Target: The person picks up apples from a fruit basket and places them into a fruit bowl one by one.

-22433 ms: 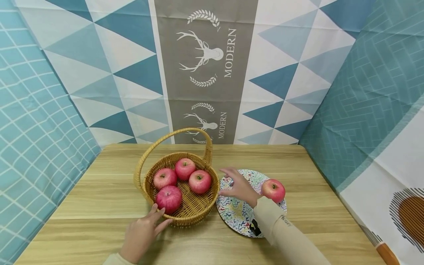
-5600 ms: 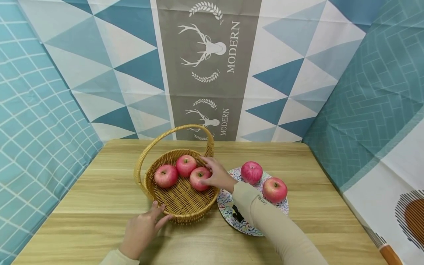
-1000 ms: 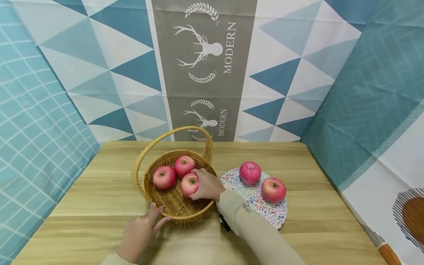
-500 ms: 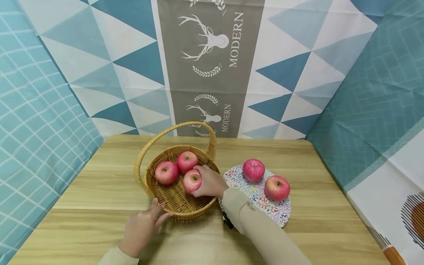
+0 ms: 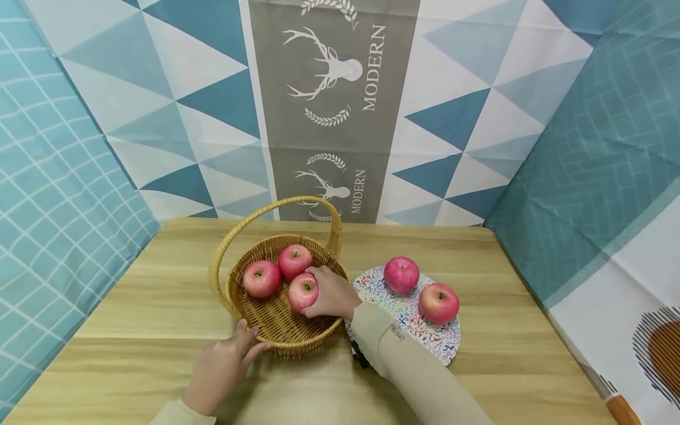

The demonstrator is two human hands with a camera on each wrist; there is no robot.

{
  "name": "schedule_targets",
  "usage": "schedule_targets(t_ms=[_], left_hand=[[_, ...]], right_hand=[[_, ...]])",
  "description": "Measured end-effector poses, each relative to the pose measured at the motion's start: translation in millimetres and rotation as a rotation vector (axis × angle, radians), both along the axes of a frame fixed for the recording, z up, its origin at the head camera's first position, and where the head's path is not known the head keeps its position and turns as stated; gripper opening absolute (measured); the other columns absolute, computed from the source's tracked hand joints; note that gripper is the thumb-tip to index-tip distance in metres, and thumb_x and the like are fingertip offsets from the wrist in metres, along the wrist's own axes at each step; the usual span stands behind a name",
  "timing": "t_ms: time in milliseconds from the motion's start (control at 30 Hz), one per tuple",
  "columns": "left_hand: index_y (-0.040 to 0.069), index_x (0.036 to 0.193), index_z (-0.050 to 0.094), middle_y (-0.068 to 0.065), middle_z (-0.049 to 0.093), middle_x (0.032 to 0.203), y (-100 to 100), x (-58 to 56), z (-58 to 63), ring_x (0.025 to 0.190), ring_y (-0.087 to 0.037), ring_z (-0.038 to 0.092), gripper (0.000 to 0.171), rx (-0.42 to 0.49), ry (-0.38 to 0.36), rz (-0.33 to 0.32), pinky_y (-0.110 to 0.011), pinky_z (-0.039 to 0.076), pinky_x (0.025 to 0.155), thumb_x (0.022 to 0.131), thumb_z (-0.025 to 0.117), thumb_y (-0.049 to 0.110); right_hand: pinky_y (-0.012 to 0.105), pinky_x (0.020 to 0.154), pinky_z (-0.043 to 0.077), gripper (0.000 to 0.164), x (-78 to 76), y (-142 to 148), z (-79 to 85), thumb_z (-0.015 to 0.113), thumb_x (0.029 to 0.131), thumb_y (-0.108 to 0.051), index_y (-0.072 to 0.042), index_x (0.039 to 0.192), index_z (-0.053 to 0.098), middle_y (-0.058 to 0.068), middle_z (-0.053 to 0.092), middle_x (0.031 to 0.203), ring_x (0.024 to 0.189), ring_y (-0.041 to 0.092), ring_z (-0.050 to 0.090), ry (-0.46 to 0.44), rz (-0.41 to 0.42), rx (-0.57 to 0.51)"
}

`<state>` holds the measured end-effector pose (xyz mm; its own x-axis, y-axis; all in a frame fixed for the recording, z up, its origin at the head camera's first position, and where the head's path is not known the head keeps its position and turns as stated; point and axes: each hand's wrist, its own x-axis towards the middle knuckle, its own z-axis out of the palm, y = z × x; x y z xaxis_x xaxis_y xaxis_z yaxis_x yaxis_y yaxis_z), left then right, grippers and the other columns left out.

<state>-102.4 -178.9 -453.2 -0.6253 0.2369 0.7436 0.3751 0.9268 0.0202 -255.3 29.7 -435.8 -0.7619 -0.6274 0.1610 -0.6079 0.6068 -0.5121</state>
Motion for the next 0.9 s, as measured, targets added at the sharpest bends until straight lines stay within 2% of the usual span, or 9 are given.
schedule_targets(t_ms=[267, 433, 533, 667, 900], left_hand=[[0.007, 0.087, 0.069, -0.024, 0.07, 0.082, -0.9, -1.2, -0.1, 0.034, -0.024, 0.054, 0.069, -0.02, -0.007, -0.007, -0.032, 0.035, 0.029, 0.097, 0.026, 0.059], [0.006, 0.084, 0.068, -0.024, 0.07, 0.08, -3.6, -1.4, 0.4, 0.033, -0.023, 0.054, 0.07, -0.016, -0.004, -0.007, -0.029, 0.033, 0.028, 0.097, 0.025, 0.059], [0.007, 0.086, 0.068, -0.024, 0.07, 0.081, -4.3, -1.9, -0.8, 0.035, -0.023, 0.055, 0.068, -0.015, -0.008, -0.009, -0.029, 0.034, 0.029, 0.097, 0.026, 0.06], [0.007, 0.087, 0.07, -0.024, 0.069, 0.081, -4.3, -1.8, -1.7, 0.036, -0.025, 0.056, 0.068, -0.008, 0.009, -0.014, -0.031, 0.035, 0.029, 0.097, 0.028, 0.059], [0.006, 0.086, 0.071, -0.023, 0.07, 0.082, -5.0, -1.0, -2.7, 0.038, -0.026, 0.058, 0.071, -0.011, 0.007, 0.0, -0.029, 0.035, 0.029, 0.097, 0.026, 0.06]], right_hand=[[0.028, 0.083, 0.048, 0.082, -0.4, 2.0, 5.4, 0.081, 0.059, -0.036, -0.014, 0.132, 0.05, 0.001, 0.055, 0.113, 0.098, 0.011, 0.055, -0.07, 0.009, -0.025], [0.033, 0.092, 0.046, 0.079, -3.8, 6.1, 14.4, 0.082, 0.063, -0.027, -0.006, 0.132, 0.049, 0.008, 0.054, 0.121, 0.107, 0.019, 0.055, -0.171, 0.0, -0.198], [0.037, 0.091, 0.047, 0.077, -7.4, 13.2, 20.8, 0.082, 0.064, -0.021, -0.003, 0.13, 0.049, 0.012, 0.054, 0.121, 0.108, 0.024, 0.055, -0.224, -0.025, -0.277], [0.039, 0.087, 0.05, 0.076, -11.4, 23.9, 30.4, 0.082, 0.065, -0.022, -0.004, 0.13, 0.047, 0.011, 0.055, 0.12, 0.106, 0.025, 0.056, -0.251, -0.055, -0.288], [0.041, 0.088, 0.05, 0.078, -18.7, 33.9, 39.6, 0.081, 0.065, -0.025, -0.004, 0.131, 0.046, 0.011, 0.054, 0.121, 0.106, 0.025, 0.055, -0.222, -0.052, -0.254]])
